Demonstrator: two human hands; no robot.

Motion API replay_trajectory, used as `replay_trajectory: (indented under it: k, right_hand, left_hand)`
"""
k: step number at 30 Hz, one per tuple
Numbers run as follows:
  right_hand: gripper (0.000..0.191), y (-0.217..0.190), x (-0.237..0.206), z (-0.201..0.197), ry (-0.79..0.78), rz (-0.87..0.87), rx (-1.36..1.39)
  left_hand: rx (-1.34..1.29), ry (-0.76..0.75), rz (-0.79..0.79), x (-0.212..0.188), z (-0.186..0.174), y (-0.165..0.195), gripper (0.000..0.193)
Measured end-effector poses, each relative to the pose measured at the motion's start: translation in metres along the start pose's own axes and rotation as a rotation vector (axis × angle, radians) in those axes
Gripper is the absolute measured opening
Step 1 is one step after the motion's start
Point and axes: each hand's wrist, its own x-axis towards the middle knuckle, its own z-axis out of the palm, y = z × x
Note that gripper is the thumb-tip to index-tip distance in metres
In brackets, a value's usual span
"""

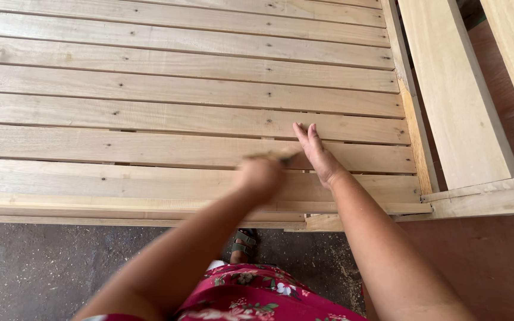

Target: The person sands the slatted wooden surface of a large furniture frame, holding a sanding block in one hand and rubbing it back and forth along the wood slats while steadying the frame with the other hand. They work across different sections of the panel and finish by running a hand along the sanded edge.

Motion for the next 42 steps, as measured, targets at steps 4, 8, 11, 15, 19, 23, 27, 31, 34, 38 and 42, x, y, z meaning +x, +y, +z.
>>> replay_trajectory:
  k: [4,8,11,15,19,23,27,31,34,38,42]
  right_hand:
    - [0.096,-0.002,0.001,-0.001,-0.020,-0.009,-0.010]
    - [0.094,0.000,0.001,0.006,0.048,0.021,-0.176]
    - [0.091,0.001,0.002,0.009,0.079,0.009,-0.279]
    - [0.087,0.001,0.003,0.010,0.074,-0.062,-0.334]
    - [0.088,-0.001,0.001,0.013,0.109,-0.081,-0.318]
    - [0.089,-0.007,0.004,0.025,0.268,-0.071,0.014]
    - [0.088,-0.017,0.026,0.040,0.273,-0.094,0.099]
    - [0.087,-0.030,0.068,0.071,0.371,-0.253,-0.159]
    - [0.080,-0.044,0.095,0.111,0.400,-0.340,-0.303]
    - [0.069,-0.057,0.118,0.171,0.495,-0.135,-0.535]
    - [0.067,-0.066,0.129,0.226,0.582,-0.203,-0.800]
  left_hand:
    - [-0.324,0.005,0.028,-0.008,-0.003,0.006,0.039]
    - [-0.460,-0.040,-0.267,-0.042,0.012,-0.101,0.035]
    - [-0.305,0.308,-0.097,-0.104,0.026,-0.213,0.078]
    - [-0.294,0.000,-0.680,-0.154,0.026,-0.277,0.047]
    - [-0.354,-0.071,-0.572,-0.113,0.023,-0.228,0.033]
    - [-0.210,-0.115,-0.061,-0.037,0.020,-0.095,0.045]
    - [-0.279,0.011,0.196,-0.008,0.016,-0.010,0.035]
    - [-0.295,0.008,0.124,-0.023,0.016,-0.044,0.024]
    - [-0.350,-0.046,-0.100,-0.042,0.033,-0.124,0.025]
    - [-0.588,0.027,-0.439,-0.095,0.058,-0.270,0.021]
    - [-0.525,0.048,-0.835,-0.181,0.055,-0.421,0.028]
